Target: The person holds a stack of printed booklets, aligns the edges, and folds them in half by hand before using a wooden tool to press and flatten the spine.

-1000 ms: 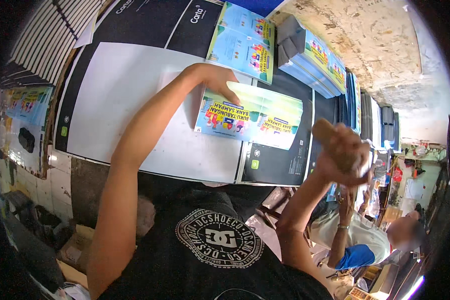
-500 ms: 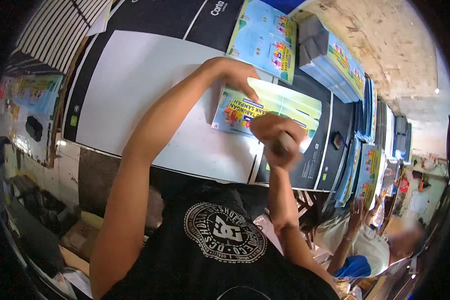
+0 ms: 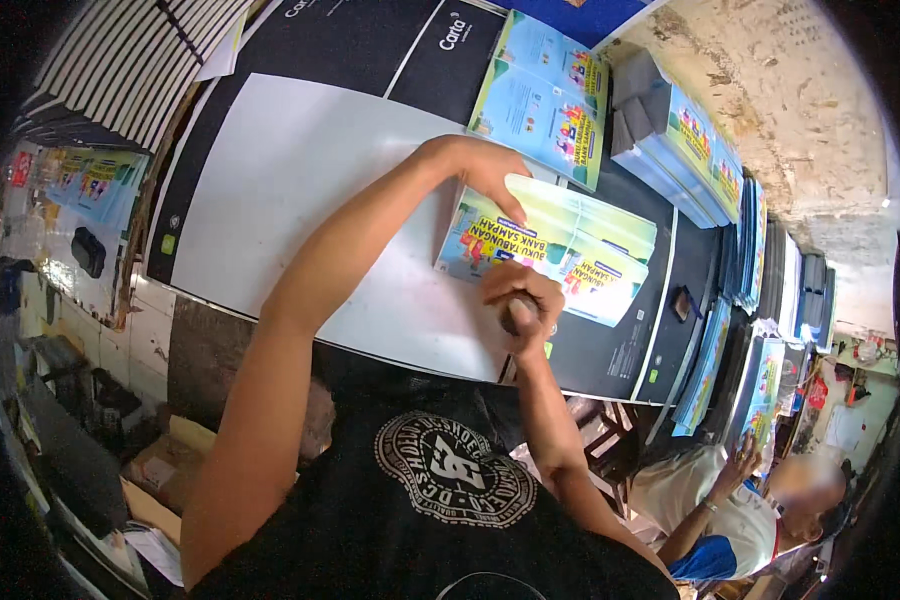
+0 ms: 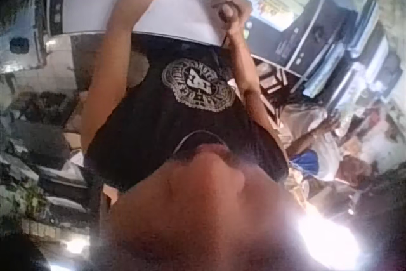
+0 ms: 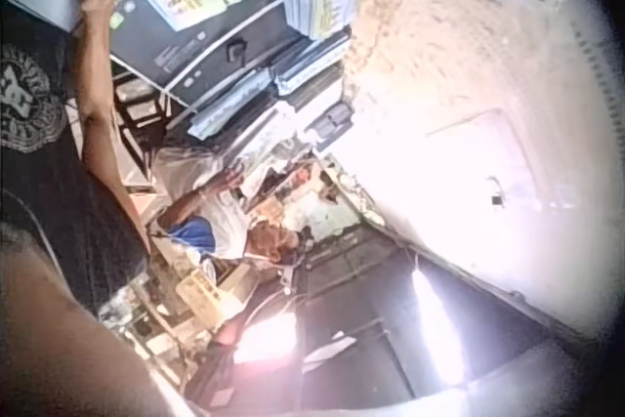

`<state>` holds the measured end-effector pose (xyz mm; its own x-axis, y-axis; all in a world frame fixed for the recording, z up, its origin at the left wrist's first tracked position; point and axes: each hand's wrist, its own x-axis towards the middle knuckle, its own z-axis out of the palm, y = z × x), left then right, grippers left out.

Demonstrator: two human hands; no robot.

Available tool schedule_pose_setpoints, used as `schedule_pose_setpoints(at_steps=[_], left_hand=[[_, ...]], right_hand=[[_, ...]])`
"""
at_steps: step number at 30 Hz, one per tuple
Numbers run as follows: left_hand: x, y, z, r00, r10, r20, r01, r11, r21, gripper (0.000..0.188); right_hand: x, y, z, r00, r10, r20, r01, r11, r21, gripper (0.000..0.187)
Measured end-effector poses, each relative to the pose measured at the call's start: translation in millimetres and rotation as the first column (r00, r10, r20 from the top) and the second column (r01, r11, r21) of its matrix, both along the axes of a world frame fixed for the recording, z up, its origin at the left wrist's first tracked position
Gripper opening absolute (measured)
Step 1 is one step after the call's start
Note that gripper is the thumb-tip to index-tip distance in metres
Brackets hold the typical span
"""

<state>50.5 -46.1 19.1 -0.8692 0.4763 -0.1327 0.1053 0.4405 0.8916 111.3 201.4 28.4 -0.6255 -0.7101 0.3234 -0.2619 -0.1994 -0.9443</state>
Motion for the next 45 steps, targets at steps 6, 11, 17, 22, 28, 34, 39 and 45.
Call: schedule_pose_setpoints(at_steps=[6, 11, 17, 22, 28, 34, 39, 45], left_hand=[[-4, 3, 19, 0.982, 0.04, 0.186, -0.029, 0.998, -0.058, 0.059], [2, -2, 14, 0.999, 0.03, 0.011, -0.029, 0.995, -0.097, 0.054], [-7, -1, 9, 0.998, 0.06, 0.017, -0.057, 0.987, -0.153, 0.055], [8, -10, 10, 0.986, 0.099, 0.135, -0.081, 0.988, -0.133, 0.057], [-11, 5, 1, 0.988, 0.041, -0.152, -0.064, 0.986, -0.152, 0.058], [-4, -7, -2, 0.997, -0.001, -0.074, -0.004, 0.998, -0.069, 0.058], [-12, -2, 4, 0.998, -0.015, -0.068, 0.007, 0.994, -0.113, 0.055], [-9, -3, -4, 0.99, -0.012, -0.142, 0.003, 0.998, -0.069, 0.055]], right_hand=[[-16, 41, 83, 0.947, -0.059, -0.317, -0.086, 0.901, -0.425, 0.046], [-26, 41, -10, 0.976, -0.208, -0.063, 0.211, 0.977, 0.038, 0.057], [-17, 37, 28, 0.988, -0.152, -0.007, 0.149, 0.976, -0.162, 0.058], [17, -15, 84, 0.97, 0.174, -0.168, -0.227, 0.896, -0.381, 0.021], [0, -35, -7, 0.988, 0.077, -0.131, -0.075, 0.997, 0.022, 0.018], [18, -44, 58, 0.979, 0.156, -0.129, -0.181, 0.959, -0.217, 0.055], [3, -61, 19, 0.876, 0.201, -0.438, -0.202, 0.978, 0.045, 0.04], [-18, -23, 3, 0.985, 0.063, -0.161, -0.048, 0.994, 0.098, 0.043]])
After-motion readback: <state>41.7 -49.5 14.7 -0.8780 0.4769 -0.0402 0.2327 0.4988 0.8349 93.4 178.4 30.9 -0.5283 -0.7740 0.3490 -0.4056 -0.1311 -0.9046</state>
